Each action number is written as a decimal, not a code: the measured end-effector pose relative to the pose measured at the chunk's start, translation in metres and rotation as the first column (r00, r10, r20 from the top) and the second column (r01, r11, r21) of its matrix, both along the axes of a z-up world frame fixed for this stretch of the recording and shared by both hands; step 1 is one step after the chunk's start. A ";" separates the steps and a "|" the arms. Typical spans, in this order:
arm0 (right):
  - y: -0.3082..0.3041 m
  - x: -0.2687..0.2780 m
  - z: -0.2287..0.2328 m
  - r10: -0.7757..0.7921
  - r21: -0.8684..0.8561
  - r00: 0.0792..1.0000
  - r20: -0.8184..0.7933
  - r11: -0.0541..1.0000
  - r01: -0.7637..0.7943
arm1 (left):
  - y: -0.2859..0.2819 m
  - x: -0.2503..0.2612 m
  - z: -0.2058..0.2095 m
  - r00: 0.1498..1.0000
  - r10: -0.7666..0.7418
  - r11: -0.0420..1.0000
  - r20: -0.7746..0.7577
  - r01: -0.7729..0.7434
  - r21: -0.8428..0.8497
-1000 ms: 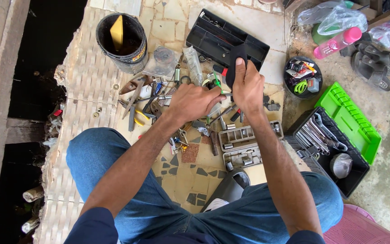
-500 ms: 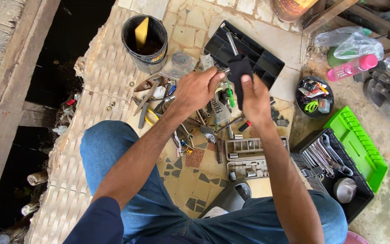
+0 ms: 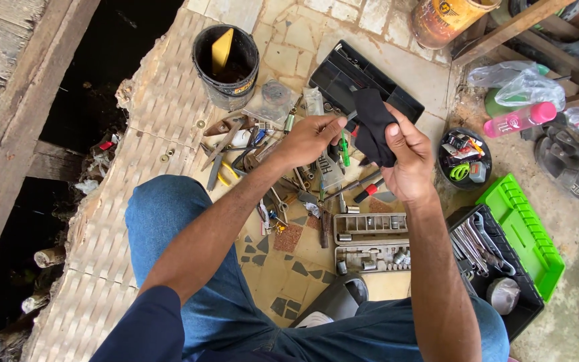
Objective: Repairing or assembling small mechanical components and wiring using hand tools on a floor workspace.
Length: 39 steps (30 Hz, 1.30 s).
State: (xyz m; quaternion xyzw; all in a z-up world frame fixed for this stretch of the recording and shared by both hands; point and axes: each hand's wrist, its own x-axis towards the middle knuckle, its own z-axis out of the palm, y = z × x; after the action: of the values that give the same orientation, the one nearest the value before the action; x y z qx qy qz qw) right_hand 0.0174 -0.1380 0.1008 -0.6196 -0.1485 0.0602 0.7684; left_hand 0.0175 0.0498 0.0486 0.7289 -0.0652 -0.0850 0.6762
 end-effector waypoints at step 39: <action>0.027 -0.029 -0.042 0.134 -0.233 0.909 -0.395 0.942 -0.240 | 0.021 0.043 -0.064 0.922 0.232 0.214 -0.311 -0.361 -0.908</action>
State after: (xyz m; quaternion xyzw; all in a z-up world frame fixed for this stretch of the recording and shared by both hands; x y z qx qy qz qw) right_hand -0.0118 -0.1109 0.0591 -0.6805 -0.0490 0.2711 0.6790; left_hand 0.0604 0.0707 -0.0159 0.1704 0.0739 0.0626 0.9806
